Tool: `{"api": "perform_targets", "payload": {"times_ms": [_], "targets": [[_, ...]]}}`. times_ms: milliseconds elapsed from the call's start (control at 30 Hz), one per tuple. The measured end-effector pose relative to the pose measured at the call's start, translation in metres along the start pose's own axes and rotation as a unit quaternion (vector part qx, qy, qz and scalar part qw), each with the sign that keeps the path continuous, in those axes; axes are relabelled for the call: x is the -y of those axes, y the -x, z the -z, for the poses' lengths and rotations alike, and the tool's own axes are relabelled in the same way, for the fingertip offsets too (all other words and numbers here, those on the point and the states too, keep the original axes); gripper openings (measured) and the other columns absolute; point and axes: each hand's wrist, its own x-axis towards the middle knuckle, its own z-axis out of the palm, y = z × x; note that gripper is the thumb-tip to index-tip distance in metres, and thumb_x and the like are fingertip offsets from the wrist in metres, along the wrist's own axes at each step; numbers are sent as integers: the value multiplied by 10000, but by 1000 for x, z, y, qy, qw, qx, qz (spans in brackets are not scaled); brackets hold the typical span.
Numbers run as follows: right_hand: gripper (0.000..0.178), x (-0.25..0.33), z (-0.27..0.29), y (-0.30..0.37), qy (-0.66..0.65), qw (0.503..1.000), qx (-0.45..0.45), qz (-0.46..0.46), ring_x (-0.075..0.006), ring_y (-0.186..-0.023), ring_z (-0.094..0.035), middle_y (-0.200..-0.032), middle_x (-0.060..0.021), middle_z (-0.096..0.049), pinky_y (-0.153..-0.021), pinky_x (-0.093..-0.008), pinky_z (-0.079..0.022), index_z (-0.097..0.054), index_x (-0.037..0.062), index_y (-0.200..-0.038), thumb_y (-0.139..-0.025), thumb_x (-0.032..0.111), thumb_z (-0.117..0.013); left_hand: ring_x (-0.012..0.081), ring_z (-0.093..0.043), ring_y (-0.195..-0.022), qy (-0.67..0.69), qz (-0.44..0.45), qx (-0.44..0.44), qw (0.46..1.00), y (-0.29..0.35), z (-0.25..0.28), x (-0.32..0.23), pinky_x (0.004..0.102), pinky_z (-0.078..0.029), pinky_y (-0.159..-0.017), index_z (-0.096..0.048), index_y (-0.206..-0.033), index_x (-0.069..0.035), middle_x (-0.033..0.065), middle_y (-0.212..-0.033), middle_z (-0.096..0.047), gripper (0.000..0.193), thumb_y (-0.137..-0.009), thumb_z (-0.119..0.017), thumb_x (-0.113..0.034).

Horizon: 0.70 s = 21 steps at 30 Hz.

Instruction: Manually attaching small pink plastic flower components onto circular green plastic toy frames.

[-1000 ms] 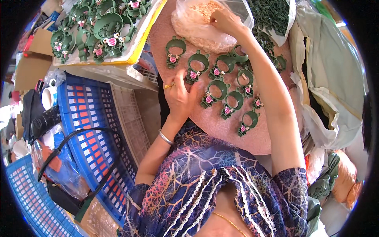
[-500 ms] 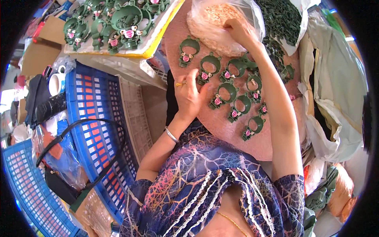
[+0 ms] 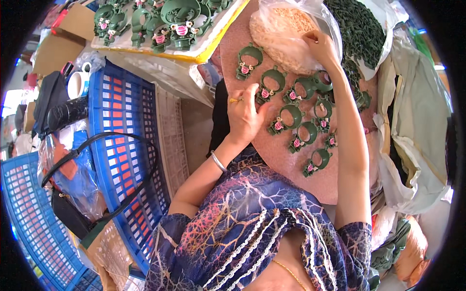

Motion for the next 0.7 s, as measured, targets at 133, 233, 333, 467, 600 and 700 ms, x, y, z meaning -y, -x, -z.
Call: {"api": "perform_targets", "payload": {"times_ms": [133, 233, 333, 467, 600, 700], "targets": [[257, 24, 9, 12, -19, 996, -54, -63, -205, -853, -712, -949, -121, -742, -756, -340, -538, -718, 65, -1041, -884, 269, -711, 339, -664, -927, 4, -1, -2, 1000, 1, 1, 1, 421, -493, -850, -517, -1252, -32, 167, -1012, -722, 644, -715, -863, -113], [250, 36, 14, 22, -230, 963, -141, -26, -104, -746, -670, -894, -39, -741, -692, -260, -521, -735, 62, -1084, -879, 206, -738, 341, -664, -918, 2, -2, -1, 1000, 1, 1, 3, 422, -491, -845, -514, -1254, -30, 167, -1009, -722, 645, -720, -862, -127], [236, 33, 24, 33, -185, 964, -193, 4, -58, -735, -650, -895, -7, -748, -683, -241, -519, -755, 88, -1076, -867, 197, -754, 341, -664, -908, -1, -8, 1, 1000, 0, 0, 2, 424, -486, -845, -513, -1254, -28, 167, -1005, -723, 638, -731, -858, -147], [175, 63, 34, 61, 116, 903, -291, 295, -214, -901, -687, -948, -43, -750, -809, -299, -524, -751, 97, -1002, -899, 35, -624, 341, -661, -884, 2, -8, 4, 1000, 0, 1, 2, 432, -473, -855, -517, -1248, -21, 171, -1000, -722, 623, -743, -853, -166], [167, 99, 22, 106, -97, 964, -186, 163, -173, -841, -691, -924, -54, -735, -706, -296, -540, -740, 61, -1017, -899, 4, -636, 325, -663, -873, 1, -9, 4, 1000, 0, 2, 2, 423, -485, -821, -522, -1250, -16, 168, -1002, -717, 617, -749, -853, -157], [148, 87, 6, 117, -298, 953, -43, -23, -113, -819, -688, -969, -55, -724, -677, -252, -539, -712, 29, -1079, -971, 86, -628, 314, -671, -889, 25, 19, -27, 999, 5, -2, 1, 412, -506, -802, -524, -1253, -14, 173, -1016, -710, 610, -756, -853, -141]]}}
